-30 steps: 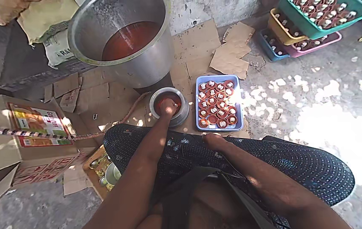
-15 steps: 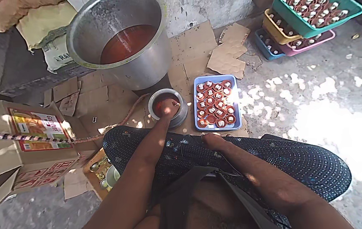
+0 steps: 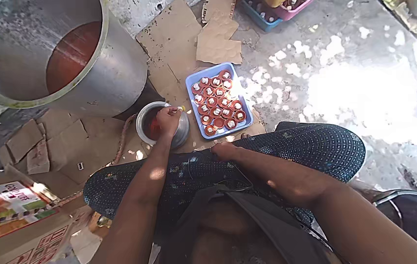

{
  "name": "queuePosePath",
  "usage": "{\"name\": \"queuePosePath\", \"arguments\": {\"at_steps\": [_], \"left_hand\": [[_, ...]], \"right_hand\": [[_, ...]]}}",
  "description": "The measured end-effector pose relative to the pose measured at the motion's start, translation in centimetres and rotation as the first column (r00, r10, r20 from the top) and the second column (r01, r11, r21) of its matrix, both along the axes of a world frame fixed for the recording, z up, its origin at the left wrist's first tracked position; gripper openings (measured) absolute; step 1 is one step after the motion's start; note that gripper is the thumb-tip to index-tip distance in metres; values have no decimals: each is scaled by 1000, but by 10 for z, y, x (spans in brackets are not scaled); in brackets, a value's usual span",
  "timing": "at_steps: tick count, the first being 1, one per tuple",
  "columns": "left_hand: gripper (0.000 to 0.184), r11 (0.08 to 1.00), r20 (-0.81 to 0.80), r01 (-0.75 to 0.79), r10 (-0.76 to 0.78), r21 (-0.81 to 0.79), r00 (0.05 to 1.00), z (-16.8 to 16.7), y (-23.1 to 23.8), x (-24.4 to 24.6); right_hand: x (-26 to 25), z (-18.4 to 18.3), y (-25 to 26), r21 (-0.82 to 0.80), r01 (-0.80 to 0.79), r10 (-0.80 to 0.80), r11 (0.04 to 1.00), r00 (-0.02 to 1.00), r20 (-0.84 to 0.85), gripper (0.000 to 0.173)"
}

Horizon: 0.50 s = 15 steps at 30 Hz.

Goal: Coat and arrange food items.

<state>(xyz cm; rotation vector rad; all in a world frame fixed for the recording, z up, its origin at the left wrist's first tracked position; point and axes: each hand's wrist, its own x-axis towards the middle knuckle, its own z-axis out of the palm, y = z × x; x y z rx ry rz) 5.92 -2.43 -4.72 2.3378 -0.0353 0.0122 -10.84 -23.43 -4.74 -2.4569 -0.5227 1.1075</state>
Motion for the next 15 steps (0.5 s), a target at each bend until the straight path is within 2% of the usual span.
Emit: {"name": "queuePosePath", "arguments": {"at_steps": [3, 8, 15], "left_hand": [[24, 977, -70, 196, -190, 82, 979, -16, -37, -4], [21, 838, -260, 461, -394, 293, 881, -60, -97, -6], [27, 698, -357, 601, -488, 388, 797, -109, -149, -12]], "right_hand": [[1, 1, -4, 4, 13, -12, 1000, 1000, -13, 32], [4, 8, -5, -50, -13, 9, 999, 998, -68, 32], [3, 10, -14, -54, -4, -1, 999, 995, -102, 31]]}}
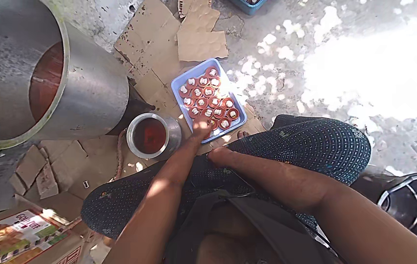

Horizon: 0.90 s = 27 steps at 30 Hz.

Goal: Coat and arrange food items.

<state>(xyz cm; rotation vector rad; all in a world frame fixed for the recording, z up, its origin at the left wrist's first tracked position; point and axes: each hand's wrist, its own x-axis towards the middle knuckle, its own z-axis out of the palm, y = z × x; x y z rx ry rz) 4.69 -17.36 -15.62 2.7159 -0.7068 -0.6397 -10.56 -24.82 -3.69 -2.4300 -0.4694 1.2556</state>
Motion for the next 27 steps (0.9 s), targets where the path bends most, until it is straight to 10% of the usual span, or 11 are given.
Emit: {"name": "queuePosePath", "arguments": {"at_steps": [19, 27], "left_hand": [[25, 993, -23, 81, -79, 88, 997, -21, -14, -9], [26, 993, 100, -109, 105, 37, 989, -12, -27, 14]], "right_hand": [[-1, -2, -21, 39, 58, -55, 998, 996, -75, 30], [-2, -4, -22, 23, 69, -67, 997, 993, -100, 25]]}}
